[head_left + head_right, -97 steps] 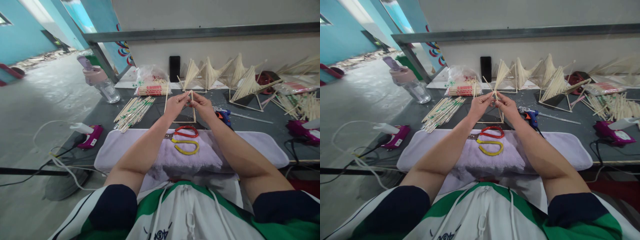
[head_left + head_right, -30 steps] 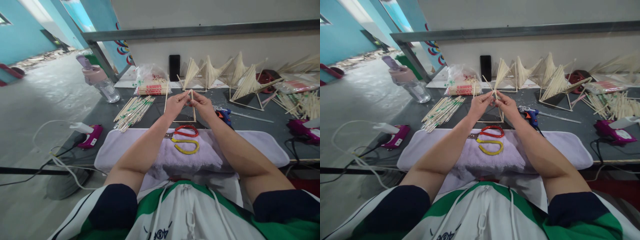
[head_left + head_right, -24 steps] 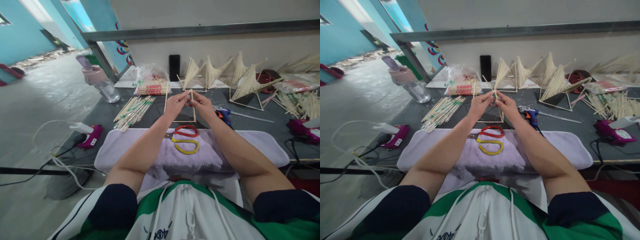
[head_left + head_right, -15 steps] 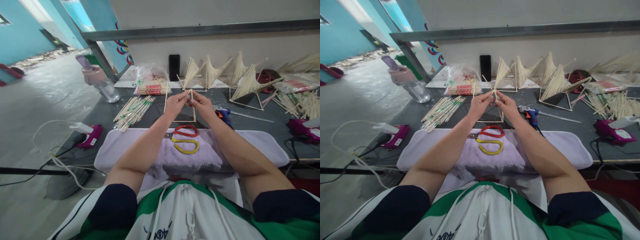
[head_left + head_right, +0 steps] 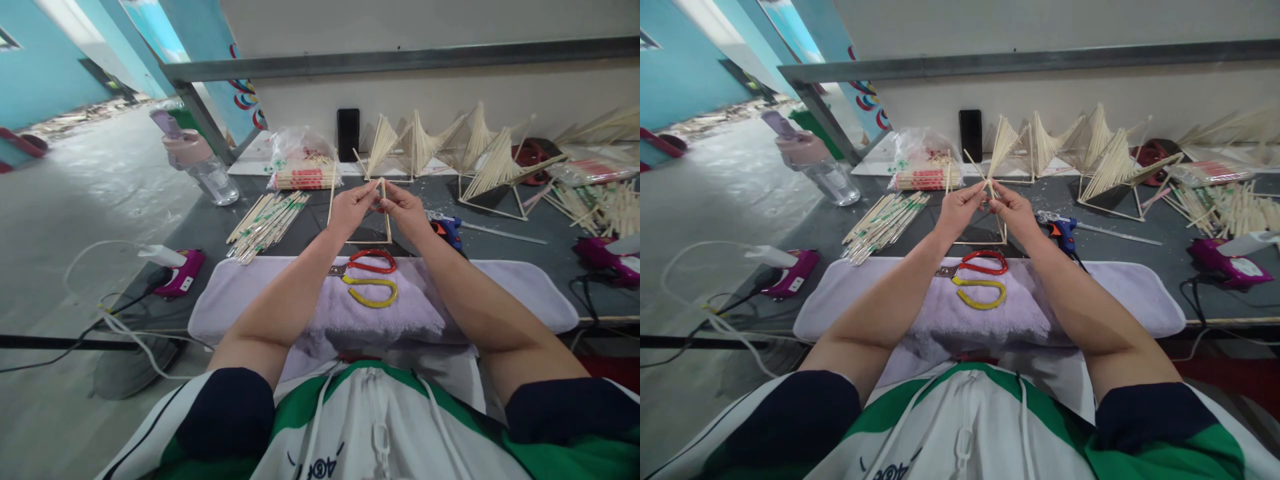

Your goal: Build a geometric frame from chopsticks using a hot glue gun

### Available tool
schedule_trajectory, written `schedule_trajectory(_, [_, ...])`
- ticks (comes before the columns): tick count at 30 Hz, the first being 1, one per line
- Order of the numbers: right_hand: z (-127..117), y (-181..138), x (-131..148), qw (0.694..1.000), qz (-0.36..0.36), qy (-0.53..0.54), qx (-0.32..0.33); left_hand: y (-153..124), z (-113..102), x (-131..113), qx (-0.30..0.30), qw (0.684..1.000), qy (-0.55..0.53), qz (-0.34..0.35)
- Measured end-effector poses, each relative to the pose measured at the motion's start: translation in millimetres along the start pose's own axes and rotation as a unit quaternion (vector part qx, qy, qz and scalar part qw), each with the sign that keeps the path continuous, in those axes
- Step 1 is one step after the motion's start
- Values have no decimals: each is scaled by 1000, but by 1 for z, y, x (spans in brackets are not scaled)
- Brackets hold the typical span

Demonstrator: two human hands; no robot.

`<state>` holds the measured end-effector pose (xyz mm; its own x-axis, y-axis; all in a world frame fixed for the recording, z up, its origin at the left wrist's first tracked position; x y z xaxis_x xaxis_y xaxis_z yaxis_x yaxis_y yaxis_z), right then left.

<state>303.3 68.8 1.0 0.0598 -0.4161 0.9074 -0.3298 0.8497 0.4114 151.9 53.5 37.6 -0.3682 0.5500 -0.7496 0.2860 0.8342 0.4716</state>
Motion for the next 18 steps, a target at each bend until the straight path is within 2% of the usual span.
schedule_trajectory(18, [0, 0, 3, 1000, -9, 15, -11, 0, 1, 2, 4, 1000, 13, -7])
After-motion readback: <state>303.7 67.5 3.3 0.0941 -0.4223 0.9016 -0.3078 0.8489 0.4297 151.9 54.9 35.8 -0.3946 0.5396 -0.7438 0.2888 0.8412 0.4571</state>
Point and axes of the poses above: each hand's wrist, its own y-axis towards the middle knuckle, its own z-axis out of the palm, x = y × z, the point moved 5 cm from there along y, towards the middle knuckle, and after that the axes turned 9 degrees about x, right-handed, at the moved point
